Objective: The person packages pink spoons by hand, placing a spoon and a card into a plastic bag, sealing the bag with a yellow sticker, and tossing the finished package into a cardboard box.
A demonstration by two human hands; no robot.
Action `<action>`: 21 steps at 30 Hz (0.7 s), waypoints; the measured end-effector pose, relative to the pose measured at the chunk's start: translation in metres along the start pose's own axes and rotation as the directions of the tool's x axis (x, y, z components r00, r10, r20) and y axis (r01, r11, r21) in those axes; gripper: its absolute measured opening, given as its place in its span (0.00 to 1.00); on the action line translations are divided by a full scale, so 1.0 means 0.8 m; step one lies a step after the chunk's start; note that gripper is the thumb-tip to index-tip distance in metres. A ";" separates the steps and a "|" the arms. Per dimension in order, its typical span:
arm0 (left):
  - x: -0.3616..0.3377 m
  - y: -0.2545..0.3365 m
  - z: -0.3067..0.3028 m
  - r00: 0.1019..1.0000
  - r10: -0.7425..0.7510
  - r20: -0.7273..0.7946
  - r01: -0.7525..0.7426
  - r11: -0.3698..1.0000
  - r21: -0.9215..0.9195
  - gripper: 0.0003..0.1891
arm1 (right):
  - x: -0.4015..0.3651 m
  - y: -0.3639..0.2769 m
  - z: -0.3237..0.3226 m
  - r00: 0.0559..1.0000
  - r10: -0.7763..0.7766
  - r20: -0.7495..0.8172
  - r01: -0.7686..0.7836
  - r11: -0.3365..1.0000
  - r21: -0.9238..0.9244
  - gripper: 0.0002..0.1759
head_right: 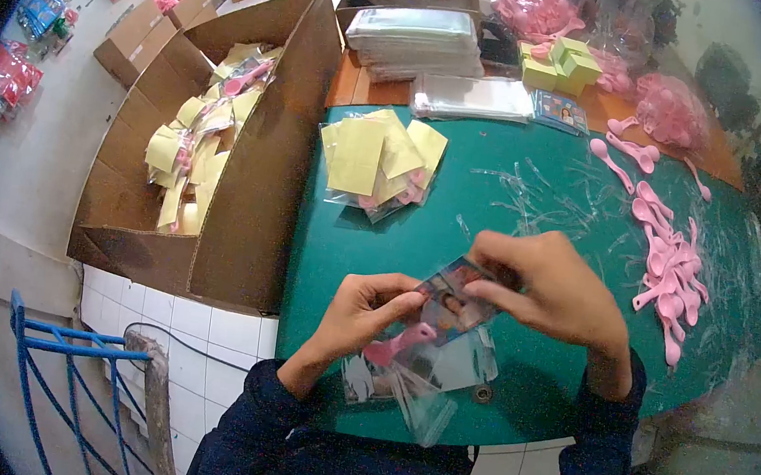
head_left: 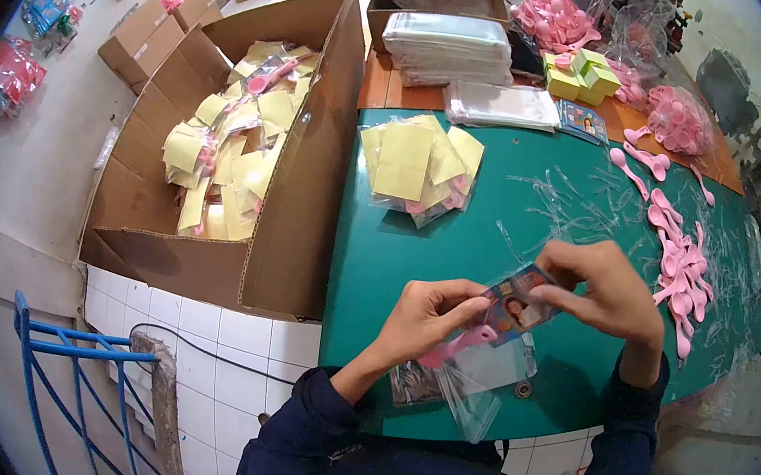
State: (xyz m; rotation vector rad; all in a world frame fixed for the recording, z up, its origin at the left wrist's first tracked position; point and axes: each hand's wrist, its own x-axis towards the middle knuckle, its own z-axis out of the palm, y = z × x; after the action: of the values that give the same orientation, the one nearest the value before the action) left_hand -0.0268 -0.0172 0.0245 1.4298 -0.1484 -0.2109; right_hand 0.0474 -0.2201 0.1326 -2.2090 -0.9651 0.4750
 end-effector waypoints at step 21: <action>0.000 0.013 -0.031 0.990 0.041 -0.136 -0.034 0.998 0.048 0.31 | 0.016 0.061 0.004 0.998 0.064 0.027 -0.069 0.908 0.413 0.12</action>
State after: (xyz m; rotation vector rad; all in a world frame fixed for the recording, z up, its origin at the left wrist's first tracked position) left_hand -0.0205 0.0079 0.0314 1.4808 -0.0677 -0.0784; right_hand 0.0791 -0.2336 0.0952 -1.8570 -0.7169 0.6611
